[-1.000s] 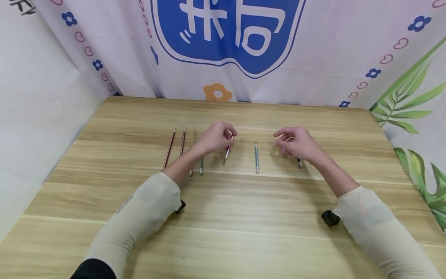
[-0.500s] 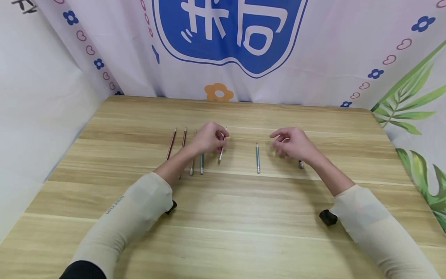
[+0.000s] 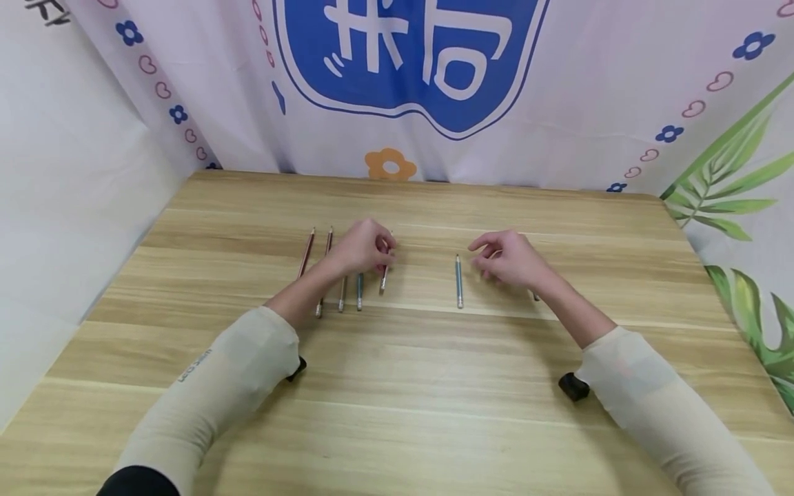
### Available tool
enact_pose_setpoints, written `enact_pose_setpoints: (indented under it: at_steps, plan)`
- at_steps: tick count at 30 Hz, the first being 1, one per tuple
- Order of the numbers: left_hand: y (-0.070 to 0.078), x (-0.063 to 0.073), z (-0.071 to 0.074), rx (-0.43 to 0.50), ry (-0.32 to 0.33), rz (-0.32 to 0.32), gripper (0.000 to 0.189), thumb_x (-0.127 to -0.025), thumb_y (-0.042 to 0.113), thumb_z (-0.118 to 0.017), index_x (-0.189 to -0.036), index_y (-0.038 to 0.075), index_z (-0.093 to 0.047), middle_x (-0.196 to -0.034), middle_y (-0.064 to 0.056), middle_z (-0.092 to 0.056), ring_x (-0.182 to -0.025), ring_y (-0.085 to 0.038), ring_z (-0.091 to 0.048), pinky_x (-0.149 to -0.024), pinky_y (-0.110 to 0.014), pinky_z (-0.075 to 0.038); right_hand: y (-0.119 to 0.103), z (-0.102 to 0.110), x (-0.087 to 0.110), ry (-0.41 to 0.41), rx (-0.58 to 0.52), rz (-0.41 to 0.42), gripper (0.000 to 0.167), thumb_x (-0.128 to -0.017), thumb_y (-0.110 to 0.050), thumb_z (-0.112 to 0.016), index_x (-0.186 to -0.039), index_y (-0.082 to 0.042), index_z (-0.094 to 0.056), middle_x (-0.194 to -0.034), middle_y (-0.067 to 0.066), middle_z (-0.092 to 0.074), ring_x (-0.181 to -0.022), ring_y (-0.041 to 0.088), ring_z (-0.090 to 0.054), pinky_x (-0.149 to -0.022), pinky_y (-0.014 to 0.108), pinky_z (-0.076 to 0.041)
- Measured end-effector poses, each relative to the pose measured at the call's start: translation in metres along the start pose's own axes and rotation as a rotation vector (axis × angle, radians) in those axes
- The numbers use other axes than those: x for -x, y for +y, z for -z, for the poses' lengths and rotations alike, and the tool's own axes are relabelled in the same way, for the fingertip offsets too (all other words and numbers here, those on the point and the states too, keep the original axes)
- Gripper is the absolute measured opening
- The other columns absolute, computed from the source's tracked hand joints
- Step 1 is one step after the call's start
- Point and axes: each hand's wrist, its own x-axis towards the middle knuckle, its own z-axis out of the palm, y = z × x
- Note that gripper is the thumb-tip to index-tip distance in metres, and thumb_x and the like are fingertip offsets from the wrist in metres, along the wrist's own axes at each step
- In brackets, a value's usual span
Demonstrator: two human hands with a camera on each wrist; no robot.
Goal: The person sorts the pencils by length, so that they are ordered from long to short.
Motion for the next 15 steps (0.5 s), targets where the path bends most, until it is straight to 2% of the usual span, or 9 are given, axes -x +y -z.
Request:
enact_pose_setpoints:
  at_steps: [5, 15]
  plan:
    - [-0.0037, 0.0004, 0.0003, -0.041, -0.019, 0.017, 0.026, -0.089, -0.007, -0.077, -0.114, -0.011, -0.072, -0.089, -0.02, -0.074, -0.067, -0.024, -0.071, -0.065, -0.032, -0.065, -0.0006, -0.0049, -0.0039, -0.008, 0.016, -0.001, 0.026, -0.098, -0.004, -0.067, -0.122, 0.006, -0.067, -0.092, 0.019, -0.072, -0.067, 0.02, -0.068, -0.052, 0.027, -0.056]
    - [-0.0031, 0.0032, 0.0032, -0.014, -0.073, 0.065, 0.023, -0.089, -0.009, -0.075, -0.111, -0.012, -0.07, -0.091, -0.022, -0.072, -0.069, -0.023, -0.072, -0.067, -0.03, -0.065, -0.0038, -0.0102, -0.007, -0.018, 0.051, -0.051, 0.027, -0.098, -0.008, -0.07, -0.123, 0.003, -0.067, -0.094, 0.016, -0.072, -0.066, 0.019, -0.068, -0.051, 0.025, -0.056]
